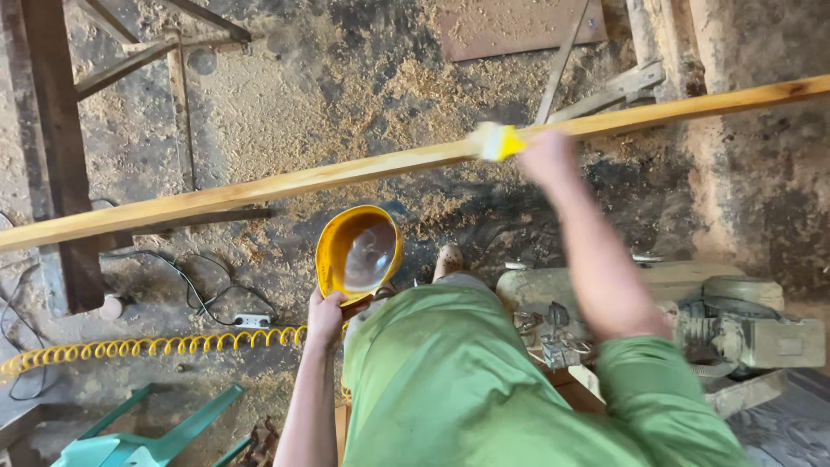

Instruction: The person applies a clear liquid finish to a long wooden plank using a paintbrush. They repeatedly dip the brush into a yellow container and stroke the liquid along the length of the plank.

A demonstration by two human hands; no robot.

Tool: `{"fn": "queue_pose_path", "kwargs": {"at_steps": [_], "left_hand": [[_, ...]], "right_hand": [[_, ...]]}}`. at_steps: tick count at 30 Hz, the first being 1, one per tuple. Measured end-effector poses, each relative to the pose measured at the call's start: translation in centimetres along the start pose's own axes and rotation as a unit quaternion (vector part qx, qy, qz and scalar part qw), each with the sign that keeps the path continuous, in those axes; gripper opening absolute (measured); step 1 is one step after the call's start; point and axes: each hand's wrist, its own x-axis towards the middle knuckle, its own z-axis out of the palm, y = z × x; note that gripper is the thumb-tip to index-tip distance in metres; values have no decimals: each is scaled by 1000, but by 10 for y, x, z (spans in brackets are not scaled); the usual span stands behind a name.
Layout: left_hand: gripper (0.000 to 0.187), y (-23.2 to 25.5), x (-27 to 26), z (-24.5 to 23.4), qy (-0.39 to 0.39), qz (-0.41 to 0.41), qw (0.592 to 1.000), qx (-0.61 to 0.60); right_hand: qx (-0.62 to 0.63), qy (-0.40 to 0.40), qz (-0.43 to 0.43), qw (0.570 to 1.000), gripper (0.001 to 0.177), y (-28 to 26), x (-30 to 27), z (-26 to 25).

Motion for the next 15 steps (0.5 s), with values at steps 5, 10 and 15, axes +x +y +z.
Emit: {"fn": "queue_pose_path", "kwargs": {"at_steps": [5,10,15], "left_hand": [[41,3,14,-17,-27,14,1000,8],[38,6,30,-13,-25,-3,1000,7],[45,11,35,-4,-58,15,998,32]], "right_hand": [[-148,119,-46,981,20,41,4,-49],[-71,121,-224,964,36,7,-27,-14],[388,-181,55,902,15,-46,-54,6]]}}
